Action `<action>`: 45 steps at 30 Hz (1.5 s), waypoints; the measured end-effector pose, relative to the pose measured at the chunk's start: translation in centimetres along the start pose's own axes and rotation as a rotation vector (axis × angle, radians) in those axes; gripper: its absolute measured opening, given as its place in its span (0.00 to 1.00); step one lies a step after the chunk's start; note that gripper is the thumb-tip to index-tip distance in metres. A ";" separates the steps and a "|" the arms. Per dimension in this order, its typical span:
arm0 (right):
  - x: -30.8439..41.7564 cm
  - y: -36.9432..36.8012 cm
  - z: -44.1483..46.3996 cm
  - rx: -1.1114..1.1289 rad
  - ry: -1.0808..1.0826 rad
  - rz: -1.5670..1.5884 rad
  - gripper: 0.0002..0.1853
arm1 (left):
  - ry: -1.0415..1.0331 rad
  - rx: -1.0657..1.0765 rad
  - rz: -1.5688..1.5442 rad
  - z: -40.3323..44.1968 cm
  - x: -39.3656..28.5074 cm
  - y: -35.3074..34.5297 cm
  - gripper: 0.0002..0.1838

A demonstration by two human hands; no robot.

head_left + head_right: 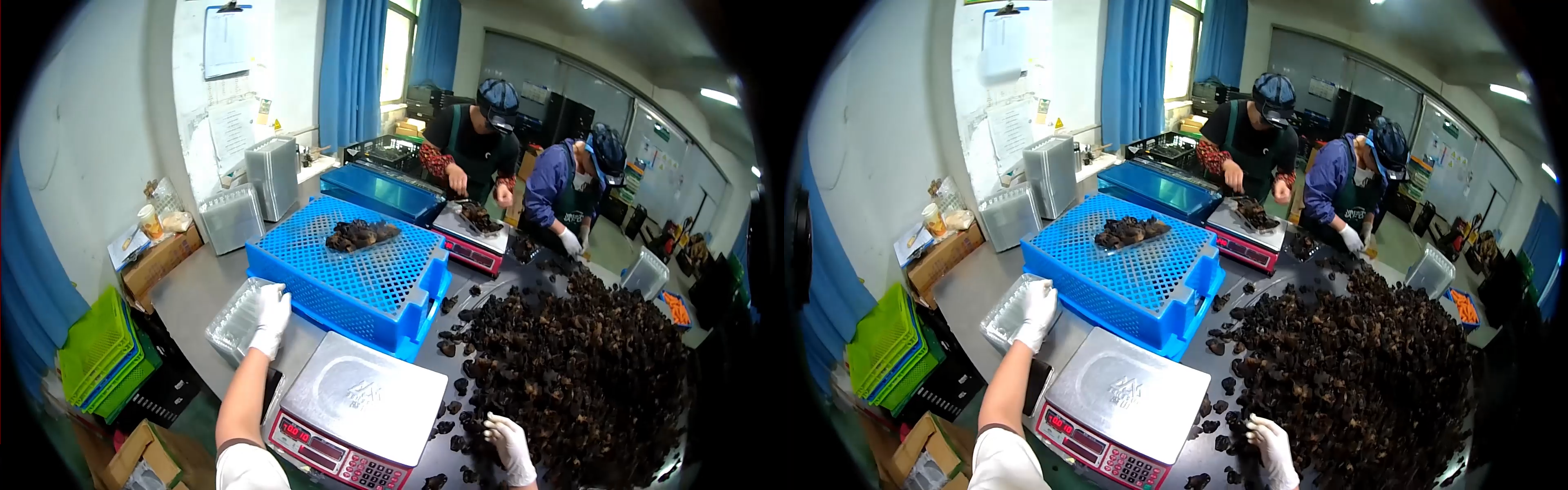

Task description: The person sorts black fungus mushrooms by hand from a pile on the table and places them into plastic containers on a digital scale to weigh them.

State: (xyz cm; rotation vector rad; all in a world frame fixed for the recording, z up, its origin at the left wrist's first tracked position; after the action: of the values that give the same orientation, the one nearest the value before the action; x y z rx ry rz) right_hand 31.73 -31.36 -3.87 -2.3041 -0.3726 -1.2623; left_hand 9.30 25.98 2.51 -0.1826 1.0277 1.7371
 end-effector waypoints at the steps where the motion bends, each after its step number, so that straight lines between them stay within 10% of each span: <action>1: -0.7 1.9 -0.6 -0.026 0.013 0.021 0.14 | 0.007 0.136 0.349 -0.3 -1.1 2.2 0.18; 17: -6.5 8.3 -7.9 -0.207 0.066 0.178 0.12 | 0.179 0.103 0.301 -2.4 12.1 5.4 0.13; 22: -5.8 9.7 -9.6 -0.325 0.112 -0.016 0.13 | -0.259 -0.191 0.147 -5.2 -5.9 9.7 0.09; 27: -4.4 8.3 -8.0 -0.391 0.347 -0.434 0.14 | -0.913 0.354 -0.024 -16.8 -17.7 7.3 0.03; 32: -3.0 1.4 -2.7 -0.269 0.485 -0.744 0.19 | -0.813 0.623 0.007 -21.7 -18.9 5.9 0.05; 37: -3.2 -8.6 2.6 -0.086 0.763 -1.320 0.47 | -0.548 0.500 -0.148 -21.7 -18.7 8.5 0.16; 45: -6.0 -9.6 5.5 -0.264 0.817 -1.418 0.14 | -0.625 0.591 -0.219 -24.9 -24.5 8.2 0.16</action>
State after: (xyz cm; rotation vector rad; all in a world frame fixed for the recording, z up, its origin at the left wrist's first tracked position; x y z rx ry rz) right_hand 28.04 -20.33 -8.70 -1.2226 -1.7104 -2.7951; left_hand 4.40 -9.47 5.50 0.5702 0.9524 1.1131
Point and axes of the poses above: each hand's wrist, its own z-axis towards the middle knuckle, its own y-axis out of the back of the hand, x = y × z, the point moved 8 cm from there along z, towards the middle knuckle, and after that the axes turned 6 degrees about -y, right-handed, at the moved point
